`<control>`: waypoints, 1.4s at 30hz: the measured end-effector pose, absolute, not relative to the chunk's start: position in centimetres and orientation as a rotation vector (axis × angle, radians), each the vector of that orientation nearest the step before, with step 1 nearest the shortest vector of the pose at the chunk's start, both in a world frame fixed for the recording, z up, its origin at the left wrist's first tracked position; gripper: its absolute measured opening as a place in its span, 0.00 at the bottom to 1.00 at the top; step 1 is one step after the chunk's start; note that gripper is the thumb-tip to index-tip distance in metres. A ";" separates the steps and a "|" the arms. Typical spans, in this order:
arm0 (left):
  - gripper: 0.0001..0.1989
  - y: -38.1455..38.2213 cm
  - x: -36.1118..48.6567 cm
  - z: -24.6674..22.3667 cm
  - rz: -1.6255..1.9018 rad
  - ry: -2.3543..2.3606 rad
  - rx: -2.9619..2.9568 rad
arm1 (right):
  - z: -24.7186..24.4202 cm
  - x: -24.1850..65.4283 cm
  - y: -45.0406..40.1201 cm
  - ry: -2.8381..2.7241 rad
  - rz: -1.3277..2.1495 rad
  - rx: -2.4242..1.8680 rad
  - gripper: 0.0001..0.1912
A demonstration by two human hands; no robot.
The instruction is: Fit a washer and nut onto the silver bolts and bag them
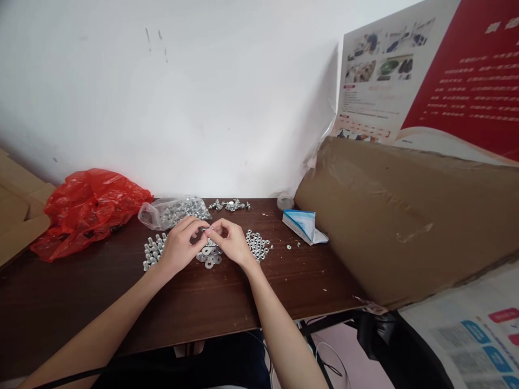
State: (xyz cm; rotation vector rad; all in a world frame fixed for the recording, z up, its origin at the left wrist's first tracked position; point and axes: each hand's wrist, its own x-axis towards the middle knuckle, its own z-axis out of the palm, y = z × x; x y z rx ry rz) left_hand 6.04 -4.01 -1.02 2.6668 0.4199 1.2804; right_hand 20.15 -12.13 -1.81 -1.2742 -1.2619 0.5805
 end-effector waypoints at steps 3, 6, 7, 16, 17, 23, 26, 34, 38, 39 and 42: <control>0.06 -3.9 6.1 -1.0 1.302 0.422 2.628 | -1.9 20.2 -12.1 -1.221 0.618 -1.187 0.16; 0.05 -3.8 6.1 -1.0 1.310 0.396 2.624 | -2.0 20.2 -12.1 -1.184 0.661 -1.209 0.16; 0.05 -3.7 6.1 -1.0 1.302 0.384 2.635 | -2.0 20.2 -12.1 -1.179 0.667 -1.235 0.16; 0.05 -3.6 6.0 -1.1 1.246 0.443 2.632 | -1.9 20.0 -12.1 -1.163 0.607 -1.146 0.14; 0.05 -3.6 5.9 -1.1 1.241 0.434 2.643 | -1.9 20.0 -12.1 -1.158 0.593 -1.190 0.14; 0.04 -3.8 6.0 -1.1 1.177 0.455 2.680 | -2.0 20.2 -12.0 -1.214 0.541 -1.252 0.12; 0.03 -3.7 6.0 -1.1 1.152 0.432 2.635 | -1.8 20.1 -12.1 -1.235 0.522 -1.142 0.09; 0.06 -3.6 6.1 -1.0 1.115 0.429 2.651 | -1.1 19.2 -12.4 -1.230 0.425 -1.103 0.06; 0.06 -3.9 6.2 -1.1 1.096 0.396 2.723 | -1.2 18.5 -12.0 -1.102 0.442 -1.124 0.12; 0.05 -4.0 6.3 -1.2 1.095 0.388 2.739 | -1.3 18.3 -11.9 -1.084 0.436 -1.119 0.12; 0.04 -4.1 6.3 -1.2 1.107 0.380 2.782 | -1.9 18.1 -11.4 -1.059 0.409 -1.102 0.13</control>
